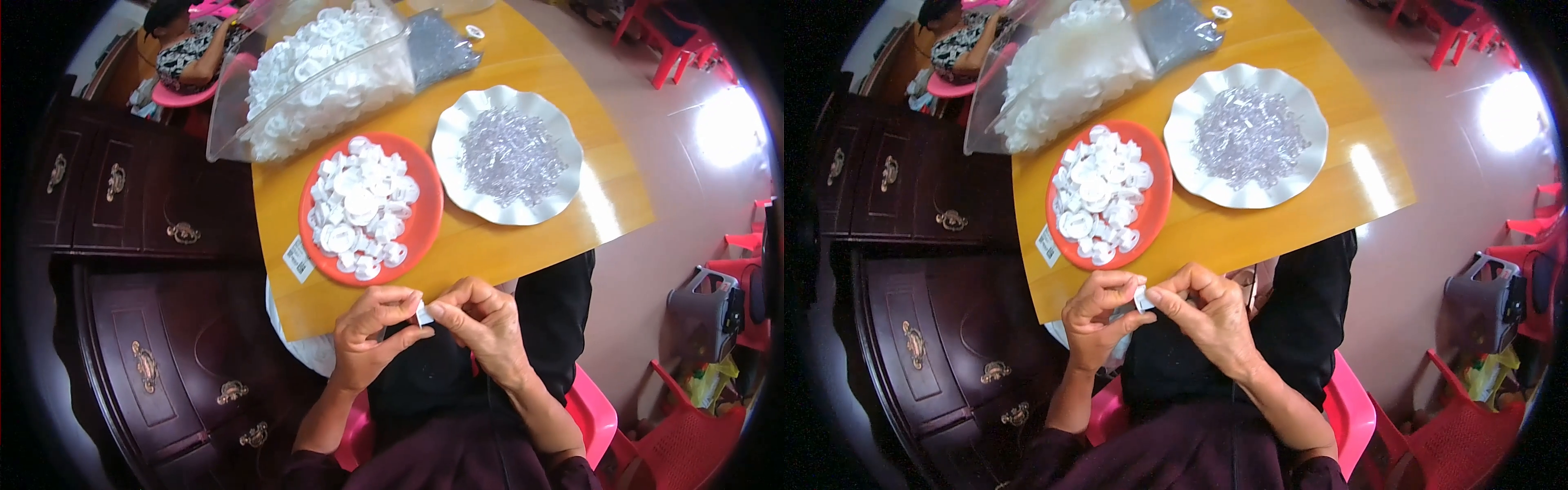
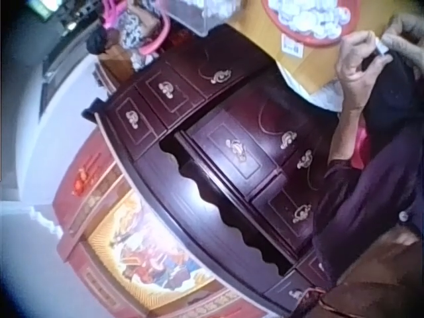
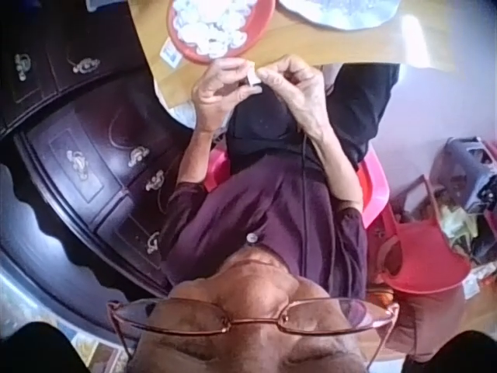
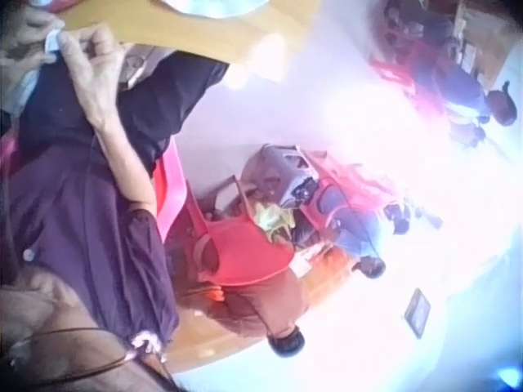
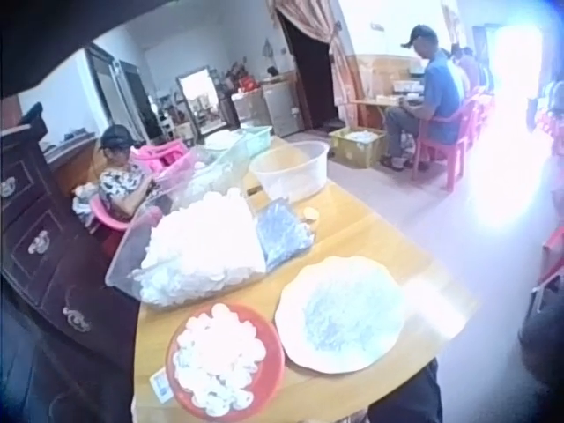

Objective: The person inserts small pins into white plastic housings by hand, one by one.

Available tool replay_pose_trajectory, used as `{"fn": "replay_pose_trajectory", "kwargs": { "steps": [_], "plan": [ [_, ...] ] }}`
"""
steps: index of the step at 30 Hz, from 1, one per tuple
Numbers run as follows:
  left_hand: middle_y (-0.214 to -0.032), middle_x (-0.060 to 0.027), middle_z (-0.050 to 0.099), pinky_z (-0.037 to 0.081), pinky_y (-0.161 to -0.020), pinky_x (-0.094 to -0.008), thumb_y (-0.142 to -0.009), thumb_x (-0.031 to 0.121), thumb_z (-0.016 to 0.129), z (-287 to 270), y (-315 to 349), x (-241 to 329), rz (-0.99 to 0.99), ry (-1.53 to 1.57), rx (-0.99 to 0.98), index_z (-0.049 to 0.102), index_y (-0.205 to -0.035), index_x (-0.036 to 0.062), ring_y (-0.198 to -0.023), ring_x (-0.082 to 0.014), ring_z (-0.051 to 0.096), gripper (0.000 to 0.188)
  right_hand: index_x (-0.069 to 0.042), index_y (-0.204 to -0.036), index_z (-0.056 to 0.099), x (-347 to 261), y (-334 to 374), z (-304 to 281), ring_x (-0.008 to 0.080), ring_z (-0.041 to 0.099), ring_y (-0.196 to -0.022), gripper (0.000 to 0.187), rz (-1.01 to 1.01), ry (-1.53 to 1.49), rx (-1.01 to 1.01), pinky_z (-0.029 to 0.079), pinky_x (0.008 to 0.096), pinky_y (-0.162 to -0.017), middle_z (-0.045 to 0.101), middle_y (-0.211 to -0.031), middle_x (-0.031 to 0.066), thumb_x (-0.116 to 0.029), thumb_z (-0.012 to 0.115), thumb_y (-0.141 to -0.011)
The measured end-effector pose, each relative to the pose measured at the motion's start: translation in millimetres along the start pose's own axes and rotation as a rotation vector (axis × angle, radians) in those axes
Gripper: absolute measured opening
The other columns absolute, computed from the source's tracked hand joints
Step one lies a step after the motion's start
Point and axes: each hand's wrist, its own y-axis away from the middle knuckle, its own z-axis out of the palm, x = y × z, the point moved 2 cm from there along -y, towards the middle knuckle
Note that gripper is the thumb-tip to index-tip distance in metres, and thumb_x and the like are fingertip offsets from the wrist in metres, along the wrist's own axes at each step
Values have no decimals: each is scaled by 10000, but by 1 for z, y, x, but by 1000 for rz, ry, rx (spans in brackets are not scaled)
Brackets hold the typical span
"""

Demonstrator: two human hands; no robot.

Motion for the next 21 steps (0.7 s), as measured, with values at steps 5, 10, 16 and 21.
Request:
{"fn": "replay_pose_trajectory", "kwargs": {
  "steps": [5, 10, 16, 21],
  "plan": [
    [-1082, -101, 678, 554, -831, -301, -699, -55, 839, 4, -17, 3, 23, -2, -17, 705, -1030, -6, -970, -192, 671, 360, -14, -869, 666, -11, -7, -7, 25, 551, -706, 114, -35, 31, 29, 441, 192, -620, 660, -790, -16, -100, 725, -915],
    [-1084, -94, 677, 533, -800, -297, -750, -6, 810, -8, -84, 24, 260, -282, -103, 684, -1066, 21, -954, -193, 659, 341, 8, -985, 685, -39, -25, -25, 51, 541, -611, 191, -75, 237, 66, 436, 237, -526, 660, -763, 8, -164, 729, -914],
    [-1131, -94, 655, 531, -872, -319, -879, 46, 710, -87, -212, 23, 490, -603, 297, 667, -1205, 61, -1015, -204, 641, 329, -60, -991, 668, -91, -57, -57, 233, 618, -655, 174, -540, 991, 418, 492, 343, -607, 630, -852, 90, -123, 733, -843],
    [-1203, -119, 630, 530, -892, -340, -947, 160, 661, -97, -250, -2, 435, -639, 305, 633, -1270, 62, -1069, -232, 629, 339, -110, -1035, 671, -103, -81, -63, 285, 649, -882, 180, -592, 1147, 408, 509, 396, -737, 633, -977, 78, -117, 707, -859]
  ]
}}
